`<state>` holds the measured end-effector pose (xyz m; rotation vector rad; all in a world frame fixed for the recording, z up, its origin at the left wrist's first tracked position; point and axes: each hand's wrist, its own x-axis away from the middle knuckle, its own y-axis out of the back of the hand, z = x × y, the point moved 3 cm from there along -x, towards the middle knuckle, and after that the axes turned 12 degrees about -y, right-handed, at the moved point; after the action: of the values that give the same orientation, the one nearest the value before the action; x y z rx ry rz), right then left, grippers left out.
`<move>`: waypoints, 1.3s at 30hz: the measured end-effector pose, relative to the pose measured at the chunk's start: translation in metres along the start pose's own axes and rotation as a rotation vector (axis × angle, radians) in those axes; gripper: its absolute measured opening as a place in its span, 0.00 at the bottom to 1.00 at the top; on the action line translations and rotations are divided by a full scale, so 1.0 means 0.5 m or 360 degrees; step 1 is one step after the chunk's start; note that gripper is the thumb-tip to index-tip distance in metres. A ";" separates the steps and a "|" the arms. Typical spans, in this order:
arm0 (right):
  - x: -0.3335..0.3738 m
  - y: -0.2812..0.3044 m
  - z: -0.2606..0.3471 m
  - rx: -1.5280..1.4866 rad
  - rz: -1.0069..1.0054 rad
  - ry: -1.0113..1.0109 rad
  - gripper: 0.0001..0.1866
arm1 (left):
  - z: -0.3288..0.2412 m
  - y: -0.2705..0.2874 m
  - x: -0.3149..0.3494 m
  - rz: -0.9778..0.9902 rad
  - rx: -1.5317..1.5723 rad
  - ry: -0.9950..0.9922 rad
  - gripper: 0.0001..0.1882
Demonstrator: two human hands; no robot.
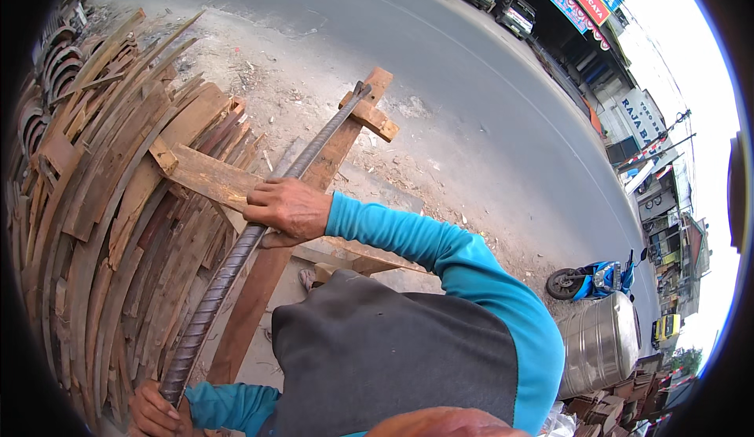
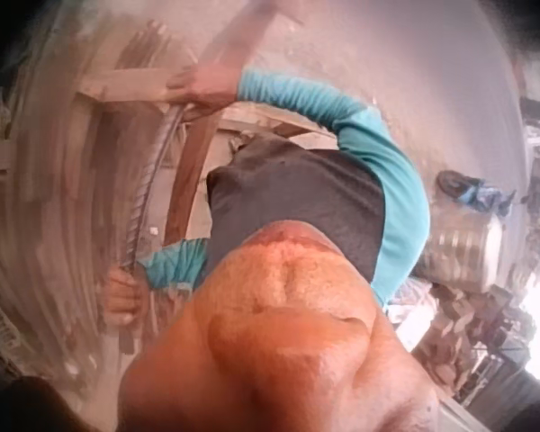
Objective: The person removes nails from a wooden plank using a hammer and a metal rod, then picks up the loosened nails by hand.
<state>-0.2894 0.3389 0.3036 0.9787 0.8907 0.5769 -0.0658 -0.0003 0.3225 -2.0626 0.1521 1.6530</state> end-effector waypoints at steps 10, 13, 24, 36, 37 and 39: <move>-0.111 0.060 0.072 -0.0184 0.0513 0.0282 0.29 | -0.076 -0.051 -0.022 -0.1119 -0.0743 -0.0301 0.16; -0.076 -0.050 0.049 -0.0136 0.0571 0.0325 0.22 | -0.052 -0.051 0.019 -0.1133 -0.0693 -0.0196 0.18; -0.024 -0.290 0.048 -0.0145 0.0940 0.0361 0.14 | -0.054 0.034 0.404 -0.1890 -0.0233 -0.0169 0.13; 0.024 -0.314 0.019 -0.0267 0.0666 0.0228 0.10 | 0.226 -0.159 0.147 0.0860 -0.2442 0.1731 0.25; 0.029 -0.324 0.012 -0.0302 0.0646 0.0254 0.13 | 0.259 -0.143 0.177 0.0993 -0.2342 0.1833 0.25; 0.012 -0.247 -0.027 -0.0466 0.0447 0.0296 0.15 | 0.296 -0.107 0.243 0.1138 -0.2134 0.2118 0.24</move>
<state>-0.2939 0.2930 0.1883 0.7953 0.8083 1.0212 -0.1449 0.1368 0.2022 -4.1978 0.2545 0.0246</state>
